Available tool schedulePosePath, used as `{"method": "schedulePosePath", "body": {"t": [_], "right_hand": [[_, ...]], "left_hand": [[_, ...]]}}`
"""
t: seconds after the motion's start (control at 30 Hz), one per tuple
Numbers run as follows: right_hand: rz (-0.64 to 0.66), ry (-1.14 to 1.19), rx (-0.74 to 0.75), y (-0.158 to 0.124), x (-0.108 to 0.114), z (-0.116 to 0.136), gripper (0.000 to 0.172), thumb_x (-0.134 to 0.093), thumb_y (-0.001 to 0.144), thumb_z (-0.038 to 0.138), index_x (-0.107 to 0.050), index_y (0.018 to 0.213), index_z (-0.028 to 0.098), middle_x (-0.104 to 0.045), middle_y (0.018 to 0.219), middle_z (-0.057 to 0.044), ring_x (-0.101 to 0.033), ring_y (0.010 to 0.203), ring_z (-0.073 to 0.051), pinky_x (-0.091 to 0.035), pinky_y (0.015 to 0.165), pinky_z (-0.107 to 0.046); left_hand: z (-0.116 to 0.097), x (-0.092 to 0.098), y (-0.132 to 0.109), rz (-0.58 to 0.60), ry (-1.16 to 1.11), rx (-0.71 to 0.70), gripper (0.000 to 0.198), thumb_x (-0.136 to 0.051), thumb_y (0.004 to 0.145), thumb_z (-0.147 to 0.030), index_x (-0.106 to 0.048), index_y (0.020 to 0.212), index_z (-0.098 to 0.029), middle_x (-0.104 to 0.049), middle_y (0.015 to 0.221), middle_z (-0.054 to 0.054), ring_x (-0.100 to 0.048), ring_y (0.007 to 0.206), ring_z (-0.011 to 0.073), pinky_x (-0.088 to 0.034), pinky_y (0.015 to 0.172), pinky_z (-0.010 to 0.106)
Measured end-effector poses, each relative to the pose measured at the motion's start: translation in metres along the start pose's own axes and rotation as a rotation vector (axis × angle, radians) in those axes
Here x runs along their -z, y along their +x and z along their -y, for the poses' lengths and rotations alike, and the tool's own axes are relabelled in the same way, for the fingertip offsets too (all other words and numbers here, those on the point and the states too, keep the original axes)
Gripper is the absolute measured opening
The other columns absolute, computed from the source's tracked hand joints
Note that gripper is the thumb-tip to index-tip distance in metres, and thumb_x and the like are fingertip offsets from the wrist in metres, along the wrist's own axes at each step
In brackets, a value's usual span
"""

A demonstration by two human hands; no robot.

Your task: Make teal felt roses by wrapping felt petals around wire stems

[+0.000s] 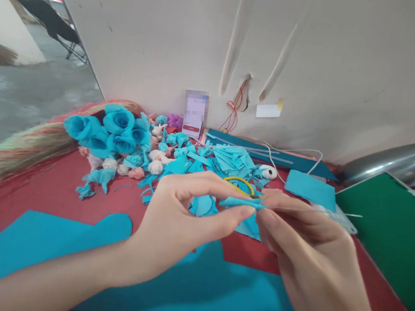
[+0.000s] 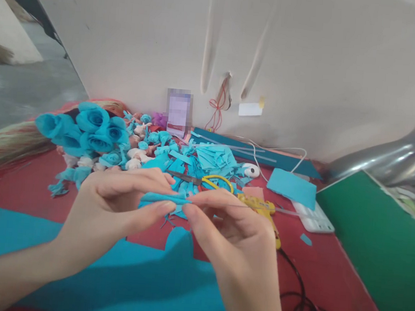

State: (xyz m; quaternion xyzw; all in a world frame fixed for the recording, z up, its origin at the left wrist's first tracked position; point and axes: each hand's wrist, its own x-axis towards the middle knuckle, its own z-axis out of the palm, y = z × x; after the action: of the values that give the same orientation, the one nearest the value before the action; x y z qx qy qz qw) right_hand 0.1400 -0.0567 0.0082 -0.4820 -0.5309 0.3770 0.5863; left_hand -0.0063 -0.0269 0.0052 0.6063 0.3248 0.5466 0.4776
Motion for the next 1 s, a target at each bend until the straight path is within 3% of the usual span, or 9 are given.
{"method": "schedulePosePath", "body": {"t": [0.4,0.6,1.0], "right_hand": [[-0.004,-0.018,-0.046,-0.0021,0.0026,-0.0018,0.006,-0.07,0.071,0.029,-0.071,0.066,0.027,-0.063,0.061,0.002,-0.049,0.045,-0.006,-0.043,0.039,-0.013],[-0.086,-0.032,-0.056,-0.0002,0.0073,-0.002,0.011,-0.068,0.073,0.034,-0.068,0.068,0.023,-0.051,0.054,0.003,-0.04,0.045,-0.007,-0.035,0.038,-0.017],[-0.025,-0.037,-0.039,-0.0036,0.0029,0.0005,0.004,-0.068,0.074,0.029,-0.071,0.076,0.03,-0.051,0.053,0.004,-0.043,0.047,-0.006,-0.039,0.041,-0.013]], "left_hand": [[-0.0014,0.002,0.0001,-0.009,-0.012,0.03,0.012,-0.071,0.067,-0.016,-0.072,0.068,-0.028,-0.068,0.068,-0.008,-0.061,0.065,0.0077,-0.051,0.057,0.013],[-0.0025,0.0028,0.0027,0.004,-0.105,0.11,0.008,-0.072,0.067,-0.02,-0.072,0.067,-0.028,-0.067,0.067,-0.008,-0.057,0.049,0.0053,-0.049,0.042,0.012],[-0.0011,0.0007,0.0019,-0.028,-0.11,0.13,0.008,-0.073,0.065,-0.018,-0.071,0.065,-0.026,-0.066,0.065,-0.006,-0.058,0.06,0.0067,-0.047,0.046,0.011]]}}
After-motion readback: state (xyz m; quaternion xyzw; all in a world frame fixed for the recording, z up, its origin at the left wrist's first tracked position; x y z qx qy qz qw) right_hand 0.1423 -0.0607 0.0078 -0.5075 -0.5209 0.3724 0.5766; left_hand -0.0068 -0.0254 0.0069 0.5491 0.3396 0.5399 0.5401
